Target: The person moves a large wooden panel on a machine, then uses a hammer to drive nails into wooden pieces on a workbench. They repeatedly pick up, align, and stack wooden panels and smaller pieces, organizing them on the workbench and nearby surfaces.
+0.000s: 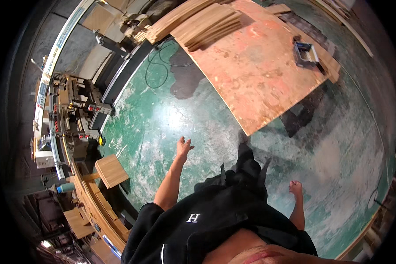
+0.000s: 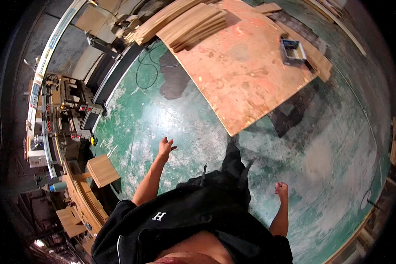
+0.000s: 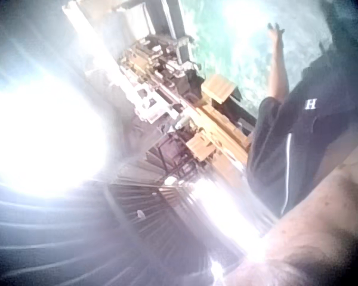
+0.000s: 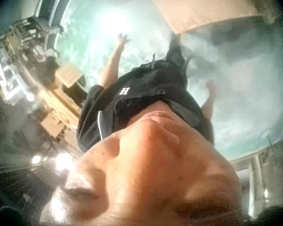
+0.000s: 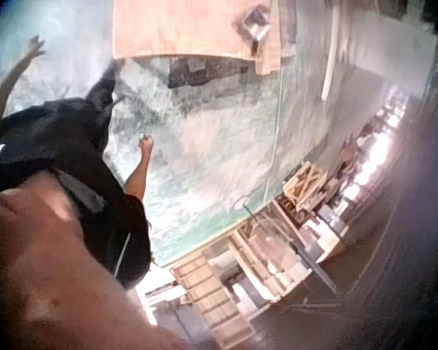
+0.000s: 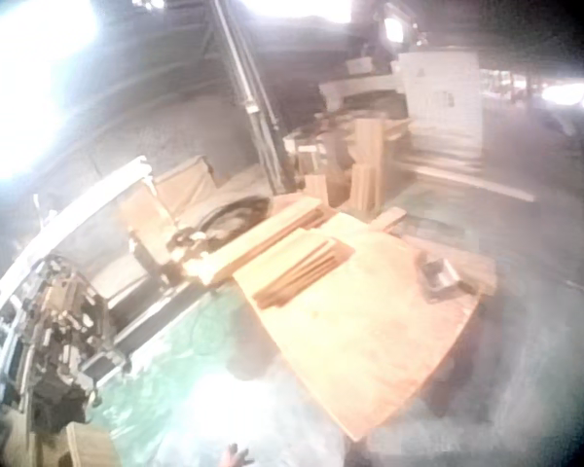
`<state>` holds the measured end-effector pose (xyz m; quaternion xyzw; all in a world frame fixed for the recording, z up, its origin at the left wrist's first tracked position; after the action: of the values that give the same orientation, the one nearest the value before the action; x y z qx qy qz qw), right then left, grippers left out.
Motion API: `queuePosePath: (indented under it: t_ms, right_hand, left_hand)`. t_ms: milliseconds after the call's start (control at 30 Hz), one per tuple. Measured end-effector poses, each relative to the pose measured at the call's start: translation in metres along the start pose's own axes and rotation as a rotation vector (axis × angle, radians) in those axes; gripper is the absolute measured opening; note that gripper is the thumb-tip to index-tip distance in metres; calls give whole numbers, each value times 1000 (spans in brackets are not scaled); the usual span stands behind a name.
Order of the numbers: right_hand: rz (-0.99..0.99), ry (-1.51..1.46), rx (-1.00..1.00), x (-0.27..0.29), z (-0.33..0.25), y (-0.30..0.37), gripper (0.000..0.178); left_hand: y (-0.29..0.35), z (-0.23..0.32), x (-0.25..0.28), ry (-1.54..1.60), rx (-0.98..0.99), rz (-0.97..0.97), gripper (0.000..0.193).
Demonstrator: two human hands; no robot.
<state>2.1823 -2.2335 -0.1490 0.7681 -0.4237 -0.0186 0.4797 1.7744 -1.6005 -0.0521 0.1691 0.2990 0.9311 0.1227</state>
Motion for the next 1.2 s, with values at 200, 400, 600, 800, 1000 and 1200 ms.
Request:
queuePosePath:
  t_ms: [200, 400, 600, 800, 1000, 1200]
  right_hand:
    - [209, -102, 420, -64, -204, -158, 23]
    - [123, 119, 735, -140, -532, -210, 36]
    - [38, 390, 742, -261, -810, -286, 50]
    - [-58, 337, 521, -320, -986, -359, 82]
    - [-207, 483, 445, -401, -1121, -435, 93]
    - [-111, 430, 362, -439, -1121, -503, 90]
  left_hand:
    - [-68, 87, -4, -71, 34, 73, 68]
    - [-182, 207, -27, 96, -120, -30, 33]
    - [-359, 280, -39, 405, 80, -74, 53]
    - [-553, 332, -108, 527, 232, -340, 71]
    - [-590, 443, -150, 730, 239, -324, 63]
    - [-610, 463, -151, 824, 457, -329, 66]
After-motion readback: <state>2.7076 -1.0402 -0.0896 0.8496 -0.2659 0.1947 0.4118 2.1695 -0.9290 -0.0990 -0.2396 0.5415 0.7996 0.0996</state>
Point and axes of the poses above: each hand's wrist, its own y-axis away from the middle knuckle, its own x-axis out of the back of the hand, z = x × y, the point moved 4 cm from there along -y, towards the middle knuckle, and after that the axes turned 1 degree about z, right-handed, at the moved point
